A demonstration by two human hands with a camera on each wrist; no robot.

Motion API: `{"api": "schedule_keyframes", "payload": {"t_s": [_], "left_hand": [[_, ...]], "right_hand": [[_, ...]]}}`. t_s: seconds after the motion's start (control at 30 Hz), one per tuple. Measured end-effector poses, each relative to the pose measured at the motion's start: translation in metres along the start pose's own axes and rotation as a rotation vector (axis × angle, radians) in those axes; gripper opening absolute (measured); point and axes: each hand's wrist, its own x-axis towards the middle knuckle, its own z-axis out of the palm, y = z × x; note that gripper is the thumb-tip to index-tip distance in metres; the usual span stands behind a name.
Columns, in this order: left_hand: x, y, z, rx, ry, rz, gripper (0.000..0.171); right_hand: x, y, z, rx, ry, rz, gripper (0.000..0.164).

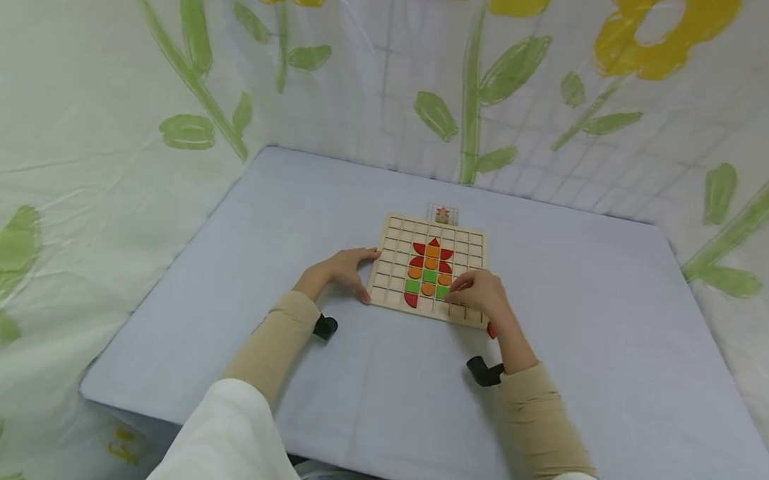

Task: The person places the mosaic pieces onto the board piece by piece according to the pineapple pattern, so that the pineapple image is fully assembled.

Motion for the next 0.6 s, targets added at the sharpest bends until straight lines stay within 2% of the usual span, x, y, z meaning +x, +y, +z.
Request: {"api": "schedule_keyframes", "payload": {"t_s": [0.13,0.27,0.43,0.6], "left_hand": [[0.000,0.001,-0.001,0.008,0.000,0.001,0.100],[-0.004,0.003,-0.002,0.007,0.001,0.002,0.100],[-0.005,0.005,-0.003,0.013,-0.001,-0.001,0.100],[-0.003,0.004,-0.002,0.006,0.003,0.004,0.100]], "right_hand": [[-0.010,0.032,-0.031,-0.023,-0.067,0.057,0.031],[-0.019,0.059,-0.050,-0.020,-0.122,0.098,0.034],[-0.025,0.078,-0.054,-0.055,-0.165,0.142,0.032],[-0.026,0.083,-0.047,-0.086,-0.123,0.153,0.023]]}}
